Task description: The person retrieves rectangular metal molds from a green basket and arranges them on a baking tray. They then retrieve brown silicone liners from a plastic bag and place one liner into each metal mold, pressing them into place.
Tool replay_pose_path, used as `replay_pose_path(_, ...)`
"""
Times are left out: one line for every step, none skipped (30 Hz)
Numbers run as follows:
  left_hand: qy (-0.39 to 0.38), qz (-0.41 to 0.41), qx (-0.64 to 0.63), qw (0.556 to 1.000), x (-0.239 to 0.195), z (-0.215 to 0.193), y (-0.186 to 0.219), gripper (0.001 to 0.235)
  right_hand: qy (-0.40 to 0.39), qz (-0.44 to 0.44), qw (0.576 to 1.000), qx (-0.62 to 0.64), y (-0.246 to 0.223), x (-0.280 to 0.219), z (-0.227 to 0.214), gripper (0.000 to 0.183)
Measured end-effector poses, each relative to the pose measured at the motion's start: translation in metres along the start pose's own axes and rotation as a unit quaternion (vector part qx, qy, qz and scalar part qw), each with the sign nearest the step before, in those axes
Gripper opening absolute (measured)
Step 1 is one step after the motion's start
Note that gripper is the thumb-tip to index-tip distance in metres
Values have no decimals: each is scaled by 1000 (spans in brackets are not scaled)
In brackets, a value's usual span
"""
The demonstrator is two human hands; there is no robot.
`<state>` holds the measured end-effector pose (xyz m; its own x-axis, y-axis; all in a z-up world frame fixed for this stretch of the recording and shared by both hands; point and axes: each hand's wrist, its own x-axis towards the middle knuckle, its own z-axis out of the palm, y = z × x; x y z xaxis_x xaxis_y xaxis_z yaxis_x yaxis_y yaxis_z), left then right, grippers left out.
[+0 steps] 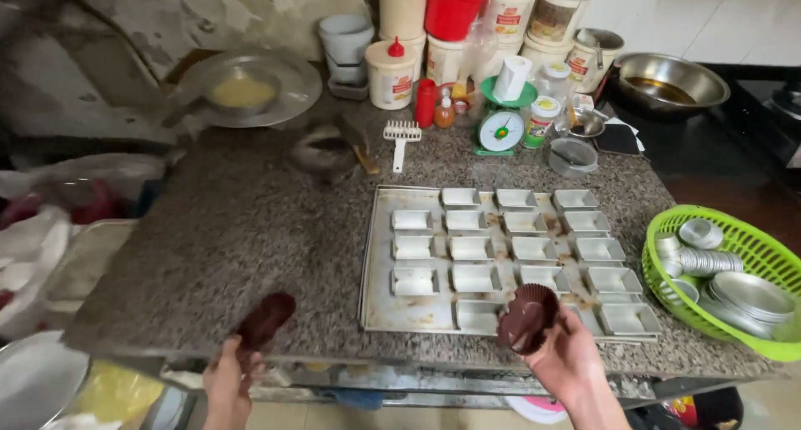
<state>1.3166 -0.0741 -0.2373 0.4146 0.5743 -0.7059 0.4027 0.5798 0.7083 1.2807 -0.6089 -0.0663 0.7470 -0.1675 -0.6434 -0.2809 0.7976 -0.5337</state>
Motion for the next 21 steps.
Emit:
replay_pose_path(2, -7, 10, 1000, 35, 8, -8, 29, 12, 2, 1000, 2, -1, 6, 5, 50)
replay_pose_path(14, 37, 3, 999, 69, 15, -17, 44, 7, 1, 1000, -6, -2, 13, 10, 54)
replay_pose_path(24, 82, -7, 996, 103, 29, -24, 58, -2, -2, 1000, -13, -8, 21, 18, 58)
replay_pose_path(23, 76, 0, 997, 117, 34, -27, 58, 7, -2, 1000, -12, -13, 25, 27, 58)
replay_pose_path(32, 59, -15, 998, 134, 36, -26, 50, 12, 16, 1000, -14, -15, 33, 39, 61)
replay_pose_path(40, 41, -30, 998, 150, 36, -27, 42, 17, 35, 999, -15, -16, 40, 49, 64)
replay_pose_path(47, 38, -28, 998, 148, 37, -23, 42, 20, 40, 999, -19, -18, 40, 66, 64)
replay_pose_path(96, 2, -33, 995, 145, 37, -20, 36, 18, 47, 998, -41, -21, 39, 83, 63)
replay_pose_path(143, -30, -45, 988, 142, 42, -9, 34, 8, 52, 997, -64, -27, 41, 106, 61)
replay_pose_path(149, -30, -50, 987, 153, 37, -22, 34, 4, 56, 996, -69, -31, 49, 115, 61)
replay_pose_path(177, 67, -57, 980, 163, 28, -35, 29, 2, 66, 995, -71, -33, 56, 124, 59)
replay_pose_path(204, 162, -63, 964, 173, 19, -49, 24, 0, 76, 994, -72, -36, 63, 132, 56)
replay_pose_path(211, 162, -66, 962, 146, 23, -55, 24, -4, 83, 994, -77, -33, 85, 131, 56)
replay_pose_path(176, 305, 36, 935, 119, 28, -61, 26, -44, 89, 993, -64, -30, 107, 129, 56)
replay_pose_path(136, 433, 142, 880, 91, 30, -71, 36, -80, 98, 991, -52, -25, 128, 126, 56)
replay_pose_path(146, 429, 144, 880, 36, 75, -43, 36, -81, 107, 989, -58, -23, 134, 135, 56)
replay_pose_path(34, 429, 172, 886, -38, 113, -34, 22, -108, 137, 984, -16, -20, 139, 143, 57)
replay_pose_path(-79, 422, 196, 882, -126, 137, -35, 16, -134, 168, 976, 27, -16, 143, 150, 57)
replay_pose_path(-69, 417, 197, 885, -156, 164, -38, 16, -133, 177, 975, 20, -4, 162, 143, 57)
replay_pose_path(-157, 446, 231, 850, -185, 191, -40, 23, -182, 117, 973, -76, 9, 180, 136, 49)
replay_pose_path(-244, 472, 262, 806, -213, 219, -40, 39, -234, 55, 956, -170, 23, 197, 130, 40)
